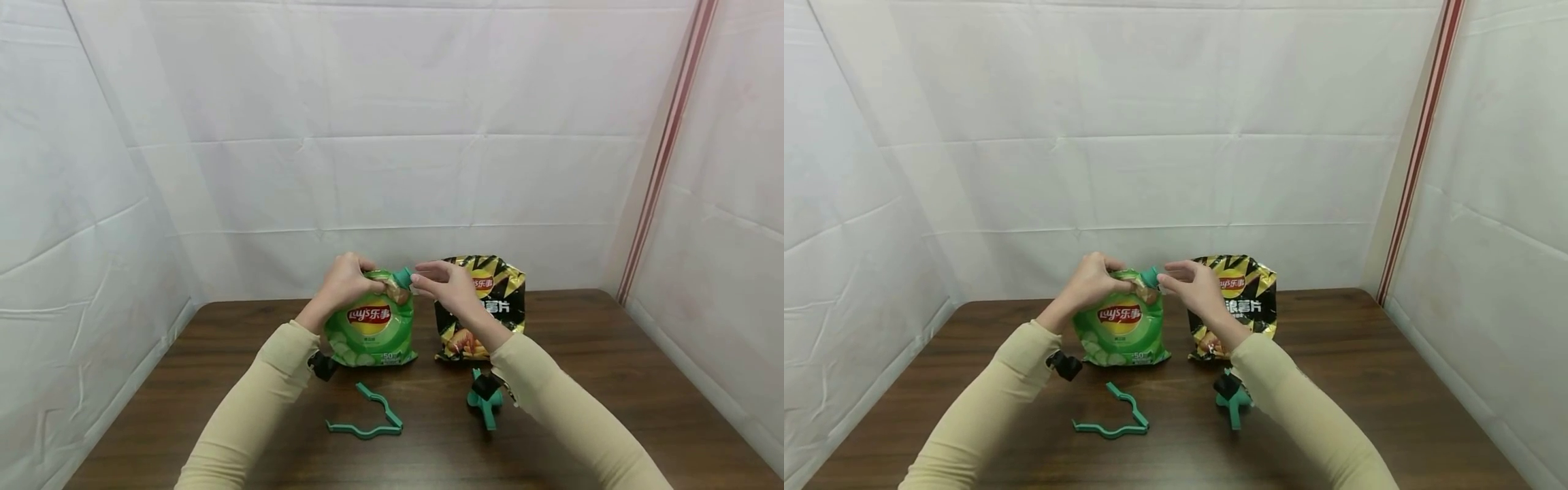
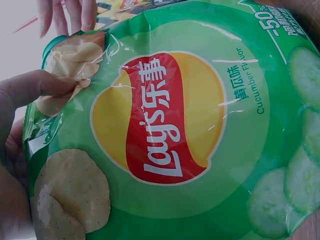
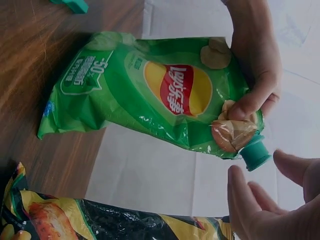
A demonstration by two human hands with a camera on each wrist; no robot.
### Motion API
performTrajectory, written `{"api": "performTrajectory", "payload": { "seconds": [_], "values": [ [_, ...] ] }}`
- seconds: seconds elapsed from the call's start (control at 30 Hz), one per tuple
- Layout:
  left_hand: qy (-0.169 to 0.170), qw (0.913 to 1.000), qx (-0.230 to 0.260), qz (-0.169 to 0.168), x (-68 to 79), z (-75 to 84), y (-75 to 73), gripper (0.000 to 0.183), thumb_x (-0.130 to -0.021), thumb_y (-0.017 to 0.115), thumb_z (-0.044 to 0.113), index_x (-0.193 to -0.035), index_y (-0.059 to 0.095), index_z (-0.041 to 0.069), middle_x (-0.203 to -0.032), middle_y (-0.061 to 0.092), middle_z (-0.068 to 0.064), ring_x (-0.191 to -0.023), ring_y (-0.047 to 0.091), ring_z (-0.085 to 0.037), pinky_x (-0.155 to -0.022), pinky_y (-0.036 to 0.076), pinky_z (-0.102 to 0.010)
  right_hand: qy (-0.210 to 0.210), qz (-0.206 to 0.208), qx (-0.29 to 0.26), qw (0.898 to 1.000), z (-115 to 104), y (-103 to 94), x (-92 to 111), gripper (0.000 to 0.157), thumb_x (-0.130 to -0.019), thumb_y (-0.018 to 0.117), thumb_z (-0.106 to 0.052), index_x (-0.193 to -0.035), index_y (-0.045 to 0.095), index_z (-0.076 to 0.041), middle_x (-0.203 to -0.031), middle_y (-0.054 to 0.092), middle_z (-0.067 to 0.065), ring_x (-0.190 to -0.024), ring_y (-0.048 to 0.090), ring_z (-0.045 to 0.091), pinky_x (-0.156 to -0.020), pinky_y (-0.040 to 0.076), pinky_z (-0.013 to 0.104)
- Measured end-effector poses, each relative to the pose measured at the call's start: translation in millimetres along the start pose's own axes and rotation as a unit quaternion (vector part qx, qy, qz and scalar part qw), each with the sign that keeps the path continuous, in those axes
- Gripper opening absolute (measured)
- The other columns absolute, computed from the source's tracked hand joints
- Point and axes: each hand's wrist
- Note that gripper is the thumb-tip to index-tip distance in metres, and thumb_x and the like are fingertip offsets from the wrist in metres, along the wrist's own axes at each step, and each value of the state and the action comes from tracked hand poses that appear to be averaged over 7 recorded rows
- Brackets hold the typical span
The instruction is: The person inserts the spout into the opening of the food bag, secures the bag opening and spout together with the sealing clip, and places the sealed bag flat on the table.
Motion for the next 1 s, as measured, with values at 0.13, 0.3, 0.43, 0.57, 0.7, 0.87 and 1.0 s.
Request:
{"api": "performTrajectory", "payload": {
  "seconds": [0.13,0.3,0.43,0.57,0.7,0.87,1.0],
  "values": [
    [-0.003,1.0000,0.009,-0.003,1.1,0.1,-0.8,0.018,-0.074,0.074,0.017,-0.060,0.065,0.011,-0.052,0.055,-0.001,-0.046,0.039,-0.012,-0.049,0.034,-0.024,0.013,-0.002,-0.026,1.000,1.8,-3.2,7.2,0.040,-0.090,0.067,-0.028,-0.124,0.059,-0.008,-0.123,0.061,0.014,-0.111,0.060,0.027,-0.088,0.053,0.033],
    [-0.002,0.9998,0.016,-0.006,2.7,-0.4,-1.2,0.018,-0.075,0.073,0.016,-0.061,0.064,0.010,-0.051,0.053,-0.002,-0.046,0.033,-0.012,-0.049,0.030,-0.024,0.024,-0.012,-0.038,0.999,6.2,-5.3,17.9,0.040,-0.090,0.066,-0.029,-0.123,0.059,-0.008,-0.125,0.059,0.014,-0.112,0.060,0.027,-0.088,0.053,0.031],
    [-0.003,0.9998,0.018,-0.007,3.4,-1.1,-0.9,0.019,-0.076,0.072,0.016,-0.061,0.064,0.010,-0.050,0.051,-0.001,-0.045,0.032,-0.012,-0.048,0.029,-0.025,0.027,-0.030,-0.038,0.998,10.4,-3.9,27.0,0.041,-0.091,0.065,-0.028,-0.125,0.058,-0.006,-0.127,0.059,0.015,-0.114,0.059,0.029,-0.089,0.053,0.033],
    [-0.005,0.9998,0.019,-0.004,3.6,-1.4,-0.6,0.008,-0.076,0.073,0.017,-0.072,0.073,0.010,-0.059,0.065,-0.003,-0.046,0.044,-0.013,-0.048,0.037,-0.025,0.027,-0.043,-0.025,0.998,14.1,-0.2,36.1,0.043,-0.091,0.065,-0.027,-0.127,0.057,-0.004,-0.126,0.059,0.017,-0.113,0.059,0.032,-0.087,0.053,0.033],
    [-0.006,0.9998,0.017,-0.003,4.8,-1.1,-0.7,0.007,-0.076,0.073,0.016,-0.074,0.074,0.010,-0.061,0.067,-0.003,-0.047,0.049,-0.014,-0.049,0.039,-0.026,0.030,-0.056,-0.020,0.998,18.7,3.3,42.6,0.043,-0.091,0.065,-0.027,-0.127,0.057,-0.004,-0.124,0.060,0.015,-0.113,0.058,0.034,-0.087,0.053,0.032],
    [0.000,0.9999,0.011,0.004,6.6,0.2,-1.4,0.012,-0.075,0.073,0.015,-0.065,0.067,0.010,-0.056,0.060,-0.002,-0.048,0.042,-0.013,-0.049,0.036,-0.025,0.039,-0.075,-0.033,0.996,25.2,6.3,48.9,0.042,-0.090,0.065,-0.028,-0.125,0.058,-0.005,-0.124,0.059,0.014,-0.114,0.056,0.034,-0.090,0.052,0.034],
    [0.001,0.9999,0.013,0.005,7.6,0.9,-1.6,0.011,-0.075,0.074,0.015,-0.066,0.068,0.011,-0.056,0.061,-0.002,-0.047,0.043,-0.013,-0.049,0.037,-0.026,0.034,-0.082,-0.025,0.996,29.6,9.9,54.2,0.043,-0.090,0.066,-0.029,-0.124,0.059,-0.004,-0.124,0.060,0.014,-0.111,0.059,0.030,-0.087,0.053,0.033]
  ]
}}
Point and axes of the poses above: each hand's wrist, its own x-axis away from the middle knuckle, its own y-axis out of the palm, z = x × y
